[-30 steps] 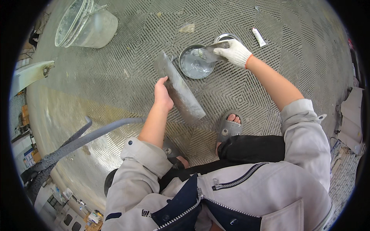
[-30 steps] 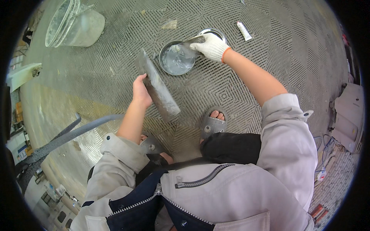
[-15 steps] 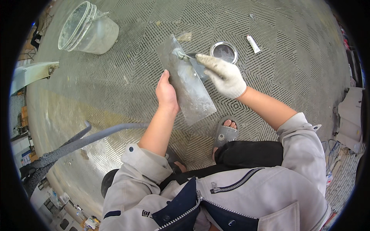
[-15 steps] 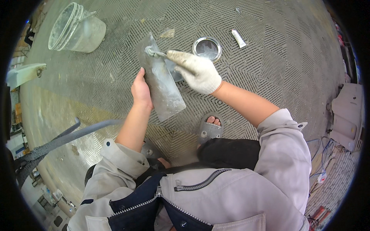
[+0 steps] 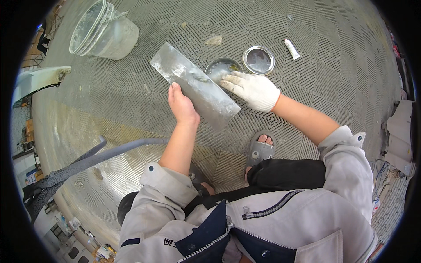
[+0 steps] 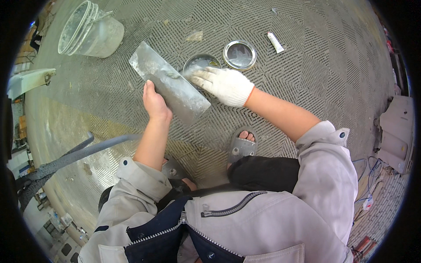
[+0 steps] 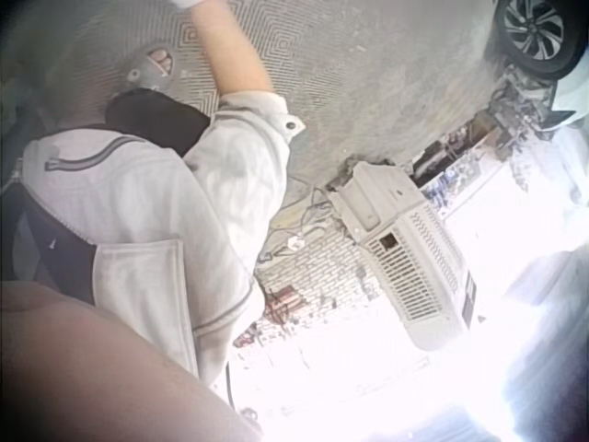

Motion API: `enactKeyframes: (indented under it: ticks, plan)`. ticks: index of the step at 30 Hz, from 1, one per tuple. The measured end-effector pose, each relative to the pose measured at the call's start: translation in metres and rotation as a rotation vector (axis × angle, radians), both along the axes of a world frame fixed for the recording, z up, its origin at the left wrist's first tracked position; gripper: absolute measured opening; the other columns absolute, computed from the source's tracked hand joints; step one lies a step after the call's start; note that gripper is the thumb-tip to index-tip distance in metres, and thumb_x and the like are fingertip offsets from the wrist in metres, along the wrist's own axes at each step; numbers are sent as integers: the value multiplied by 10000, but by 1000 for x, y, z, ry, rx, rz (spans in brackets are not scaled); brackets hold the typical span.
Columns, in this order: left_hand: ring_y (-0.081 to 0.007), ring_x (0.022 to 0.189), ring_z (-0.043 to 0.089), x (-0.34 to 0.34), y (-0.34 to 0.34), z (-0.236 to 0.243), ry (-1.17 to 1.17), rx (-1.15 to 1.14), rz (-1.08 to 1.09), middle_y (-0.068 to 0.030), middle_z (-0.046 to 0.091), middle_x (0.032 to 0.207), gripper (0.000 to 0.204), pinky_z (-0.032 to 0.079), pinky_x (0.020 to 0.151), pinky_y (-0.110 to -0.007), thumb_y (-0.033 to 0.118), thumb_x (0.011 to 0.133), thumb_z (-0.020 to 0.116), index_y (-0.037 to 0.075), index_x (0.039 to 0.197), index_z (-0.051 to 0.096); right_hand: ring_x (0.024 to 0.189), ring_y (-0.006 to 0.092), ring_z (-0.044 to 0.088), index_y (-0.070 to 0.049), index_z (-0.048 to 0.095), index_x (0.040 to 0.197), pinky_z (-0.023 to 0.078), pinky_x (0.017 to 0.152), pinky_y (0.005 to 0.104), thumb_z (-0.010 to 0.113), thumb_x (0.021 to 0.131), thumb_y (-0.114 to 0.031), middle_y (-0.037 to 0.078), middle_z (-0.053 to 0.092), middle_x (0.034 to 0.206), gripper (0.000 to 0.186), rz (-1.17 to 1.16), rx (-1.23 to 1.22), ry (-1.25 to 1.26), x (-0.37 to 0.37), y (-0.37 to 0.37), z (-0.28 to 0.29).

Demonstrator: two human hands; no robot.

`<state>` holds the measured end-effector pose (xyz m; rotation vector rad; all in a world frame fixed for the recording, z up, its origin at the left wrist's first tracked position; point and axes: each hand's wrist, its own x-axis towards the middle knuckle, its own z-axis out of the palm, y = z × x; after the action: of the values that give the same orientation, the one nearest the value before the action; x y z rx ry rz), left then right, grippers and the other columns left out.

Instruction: The person scoops body filler from a can and spreads it onto a metal plate using a putty knife. They then walk to a white car and apply the filler to a damaged area on the front bumper, smoothing it with the knife.

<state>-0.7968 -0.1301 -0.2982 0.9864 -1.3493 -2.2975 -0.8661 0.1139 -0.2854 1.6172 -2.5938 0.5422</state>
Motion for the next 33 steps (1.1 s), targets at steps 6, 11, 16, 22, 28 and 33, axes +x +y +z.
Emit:
enactKeyframes:
  ticks: [6,11,16,22,28,33]
  plan:
    - [-271,1441,552,-2,-1,9,135,462,-309,-83,606,1552,497,392,1257,-468,363,1200,438,19,1548,522,1216,299,722,-14,663,1445,585,1042,408,578,1105,-188,165,738,1377,392,-489,-321,-645,-16,18,-13]
    - [-258,1387,579,11,40,29,0,551,-684,-64,642,1503,468,403,1225,-459,375,1190,472,42,1504,569,1281,225,664,-24,643,1491,478,1168,393,537,1150,-340,120,738,1384,477,-789,-981,-1580,-29,-9,-16]
    - [-246,1393,574,19,54,42,-28,525,-662,-71,622,1526,456,393,1233,-435,343,1185,510,34,1516,561,1288,246,649,-49,619,1495,467,1170,411,465,1159,-395,128,696,1443,507,-638,-818,-2026,-6,-17,-4]
    - [-213,1419,557,19,36,47,-118,153,-544,-100,621,1541,495,381,1235,-382,290,1158,588,-27,1537,555,1370,294,643,-17,610,1502,477,1194,466,475,1161,-463,184,683,1487,578,-166,-711,-2307,-37,6,-34]
    - [-239,1374,592,50,-35,116,-218,-16,-533,-101,646,1488,486,404,1212,-409,304,1126,616,-19,1488,590,1321,414,672,-96,574,1577,520,1157,480,565,1003,-578,269,650,1498,750,-1181,13,-527,-134,73,-102]
    - [-235,1322,640,82,-78,147,-282,-56,-354,-102,695,1426,406,465,1171,-408,262,1154,569,-22,1441,613,1358,426,659,-101,404,1690,530,1151,483,610,993,-578,254,665,1491,870,-1234,221,-823,-143,75,-130]
